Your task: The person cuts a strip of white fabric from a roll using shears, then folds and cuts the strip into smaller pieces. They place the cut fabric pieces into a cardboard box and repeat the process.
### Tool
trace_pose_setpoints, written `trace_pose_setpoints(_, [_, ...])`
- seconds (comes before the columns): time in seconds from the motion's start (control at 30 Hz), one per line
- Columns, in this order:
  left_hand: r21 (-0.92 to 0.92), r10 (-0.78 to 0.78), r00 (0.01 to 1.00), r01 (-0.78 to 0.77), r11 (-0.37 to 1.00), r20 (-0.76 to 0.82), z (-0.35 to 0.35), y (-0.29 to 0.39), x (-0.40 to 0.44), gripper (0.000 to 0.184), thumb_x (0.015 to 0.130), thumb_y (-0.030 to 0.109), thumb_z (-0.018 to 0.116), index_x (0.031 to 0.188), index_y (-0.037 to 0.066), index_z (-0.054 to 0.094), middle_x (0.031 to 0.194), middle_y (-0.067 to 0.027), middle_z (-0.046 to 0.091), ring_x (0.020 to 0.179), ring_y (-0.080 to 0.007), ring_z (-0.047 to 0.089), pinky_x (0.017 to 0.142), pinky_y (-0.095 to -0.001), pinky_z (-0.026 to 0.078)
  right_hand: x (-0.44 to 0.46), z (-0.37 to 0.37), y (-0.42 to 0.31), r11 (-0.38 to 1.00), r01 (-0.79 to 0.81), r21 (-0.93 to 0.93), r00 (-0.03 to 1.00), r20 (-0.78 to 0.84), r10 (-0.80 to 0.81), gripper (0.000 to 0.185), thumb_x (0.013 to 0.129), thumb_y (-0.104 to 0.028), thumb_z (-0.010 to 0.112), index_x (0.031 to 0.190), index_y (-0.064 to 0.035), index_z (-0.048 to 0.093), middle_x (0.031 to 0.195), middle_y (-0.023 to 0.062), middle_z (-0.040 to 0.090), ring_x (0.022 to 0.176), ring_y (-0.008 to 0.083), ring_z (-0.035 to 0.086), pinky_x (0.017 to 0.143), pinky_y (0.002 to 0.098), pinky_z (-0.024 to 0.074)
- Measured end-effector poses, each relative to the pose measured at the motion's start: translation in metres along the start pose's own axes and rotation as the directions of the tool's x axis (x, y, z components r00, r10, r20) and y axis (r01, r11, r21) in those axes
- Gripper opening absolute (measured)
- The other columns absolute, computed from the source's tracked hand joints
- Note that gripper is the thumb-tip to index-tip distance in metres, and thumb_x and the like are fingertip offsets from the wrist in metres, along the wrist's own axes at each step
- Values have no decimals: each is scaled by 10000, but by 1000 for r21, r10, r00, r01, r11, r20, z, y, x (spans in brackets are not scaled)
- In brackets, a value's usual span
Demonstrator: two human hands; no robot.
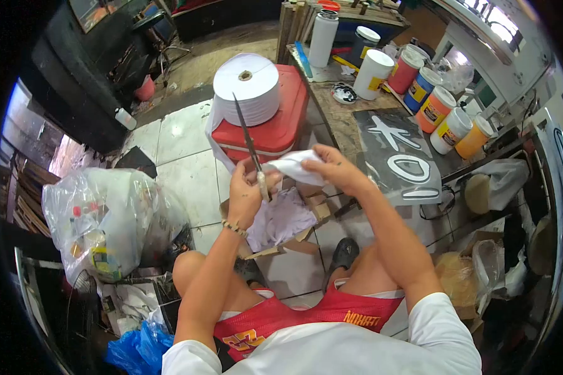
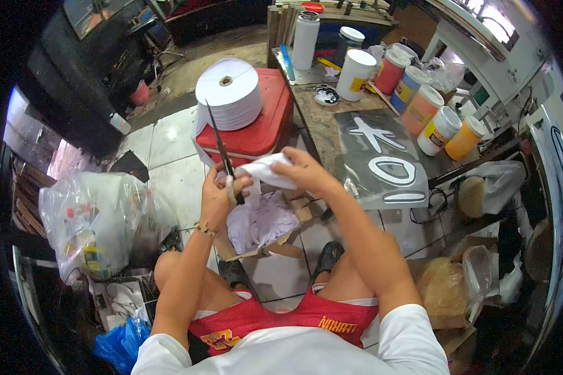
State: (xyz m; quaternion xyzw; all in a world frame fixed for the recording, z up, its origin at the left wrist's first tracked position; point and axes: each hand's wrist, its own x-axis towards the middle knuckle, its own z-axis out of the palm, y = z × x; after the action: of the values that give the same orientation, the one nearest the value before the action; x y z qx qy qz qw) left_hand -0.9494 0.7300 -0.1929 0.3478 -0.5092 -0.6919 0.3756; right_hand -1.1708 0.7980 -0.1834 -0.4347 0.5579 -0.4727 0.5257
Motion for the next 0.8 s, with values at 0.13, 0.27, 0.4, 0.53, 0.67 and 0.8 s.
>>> trace_pose_setpoints(0.13, [68, -187, 914, 174, 982, 361, -11, -5, -14, 695, 783, 91, 793, 1328, 18, 368, 1176, -215, 646, 1057, -256, 650, 852, -352, 549, -5, -45, -19, 999, 36, -28, 997, -74, -38, 229, 916, -232, 683, 1018, -42, 607, 942, 22, 645, 833, 88, 595, 668, 256, 489])
trace_pose_setpoints(0.27, [92, -386, 657, 436, 895, 648, -1, -28, -43, 806, 788, 123, 776, 1424, 31, 289, 1311, -236, 569, 1203, -307, 582, 969, -382, 494, -8, -61, -20, 997, 58, -47, 978, -198, -66, 225, 927, -236, 667, 1021, -41, 605, 943, 5, 647, 799, 73, 585, 657, 225, 473])
trace_pose_setpoints(0.4, [32, -372, 512, 555, 831, 774, 24, -49, -57, 813, 779, 215, 737, 1442, 46, 298, 1289, -190, 588, 1196, -234, 568, 914, -327, 488, -11, -68, -22, 993, 102, -65, 961, -250, -115, 192, 935, -230, 654, 1042, -75, 616, 880, -36, 613, 717, 32, 506, 597, 211, 401])
trace_pose_setpoints(0.53, [13, -399, 522, 596, 803, 754, 29, -54, -45, 839, 762, 215, 759, 1448, 68, 299, 1330, -192, 556, 1242, -247, 538, 943, -353, 477, -26, -56, -36, 997, 78, 26, 973, -220, -70, 180, 924, -239, 666, 1038, -108, 624, 848, -58, 610, 678, 15, 467, 565, 195, 348])
trace_pose_setpoints(0.67, [-84, -231, 655, 412, 907, 720, 29, -43, -28, 844, 751, 165, 780, 1446, 73, 310, 1341, -182, 545, 1235, -242, 537, 969, -365, 473, -42, -50, -42, 998, 50, 46, 991, -130, -44, 199, 923, -238, 668, 1060, -99, 629, 866, -59, 623, 706, 15, 502, 575, 196, 367])
trace_pose_setpoints(0.8, [30, -169, 726, 200, 979, 667, 30, -22, -24, 768, 743, 110, 809, 1379, 62, 380, 1295, -169, 588, 1174, -213, 584, 940, -322, 508, -52, -50, -42, 994, 99, 49, 992, -78, -95, 227, 930, -216, 662, 1094, -67, 616, 945, -30, 638, 813, 35, 554, 686, 213, 433])
